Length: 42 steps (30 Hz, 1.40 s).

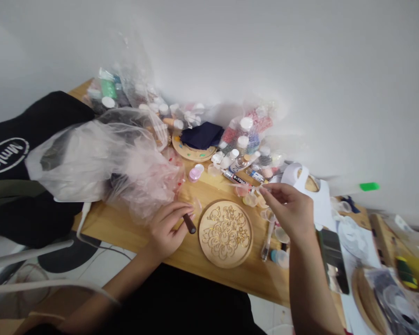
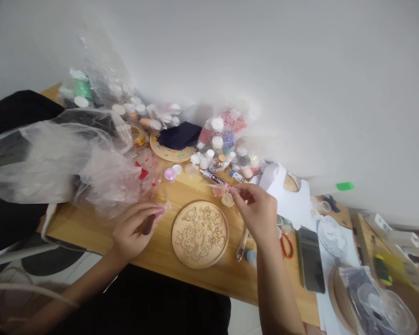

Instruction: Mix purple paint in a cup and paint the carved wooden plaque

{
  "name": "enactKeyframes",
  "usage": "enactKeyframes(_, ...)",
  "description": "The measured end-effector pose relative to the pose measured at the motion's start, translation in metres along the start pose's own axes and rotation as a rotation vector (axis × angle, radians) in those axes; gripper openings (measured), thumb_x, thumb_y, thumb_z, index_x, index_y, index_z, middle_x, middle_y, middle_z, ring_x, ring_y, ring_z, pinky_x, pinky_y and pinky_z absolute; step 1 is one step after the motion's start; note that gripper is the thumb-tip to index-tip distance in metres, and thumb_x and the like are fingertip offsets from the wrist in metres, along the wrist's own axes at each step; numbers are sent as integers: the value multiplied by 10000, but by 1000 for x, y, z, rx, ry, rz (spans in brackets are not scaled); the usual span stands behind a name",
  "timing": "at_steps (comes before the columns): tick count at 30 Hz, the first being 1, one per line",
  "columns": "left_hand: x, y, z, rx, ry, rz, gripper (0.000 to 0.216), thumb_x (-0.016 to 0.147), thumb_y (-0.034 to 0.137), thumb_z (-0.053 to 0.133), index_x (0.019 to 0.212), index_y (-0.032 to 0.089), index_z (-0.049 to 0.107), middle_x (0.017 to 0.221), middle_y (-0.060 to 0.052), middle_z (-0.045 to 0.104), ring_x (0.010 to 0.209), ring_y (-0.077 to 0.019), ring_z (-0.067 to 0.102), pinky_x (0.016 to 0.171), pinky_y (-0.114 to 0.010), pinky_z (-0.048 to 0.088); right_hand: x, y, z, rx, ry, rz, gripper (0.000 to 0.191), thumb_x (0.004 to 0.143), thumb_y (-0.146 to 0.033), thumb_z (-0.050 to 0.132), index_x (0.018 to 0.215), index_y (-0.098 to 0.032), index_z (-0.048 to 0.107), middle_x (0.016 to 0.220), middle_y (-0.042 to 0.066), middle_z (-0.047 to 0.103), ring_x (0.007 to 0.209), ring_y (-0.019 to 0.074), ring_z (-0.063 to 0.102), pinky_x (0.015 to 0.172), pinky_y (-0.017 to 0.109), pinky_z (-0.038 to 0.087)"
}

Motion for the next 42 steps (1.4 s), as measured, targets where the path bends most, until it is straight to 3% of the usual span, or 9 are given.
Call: enactKeyframes(42,1,1,0,-17,-8,-1,172,844,48,656,962,168,691,922,-54,724,857,-176,714,795,-299,594,1,-2,-3,-116,-23,-111,288,780,-460,630,735,-194,730,651,57,723,546,187,643,550,307,521)
Point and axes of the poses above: each hand's wrist, its own x-axis towards the middle knuckle, its own z-axis out of the palm, y = z × x, the point moved 4 cm from there along x, towards the middle knuckle
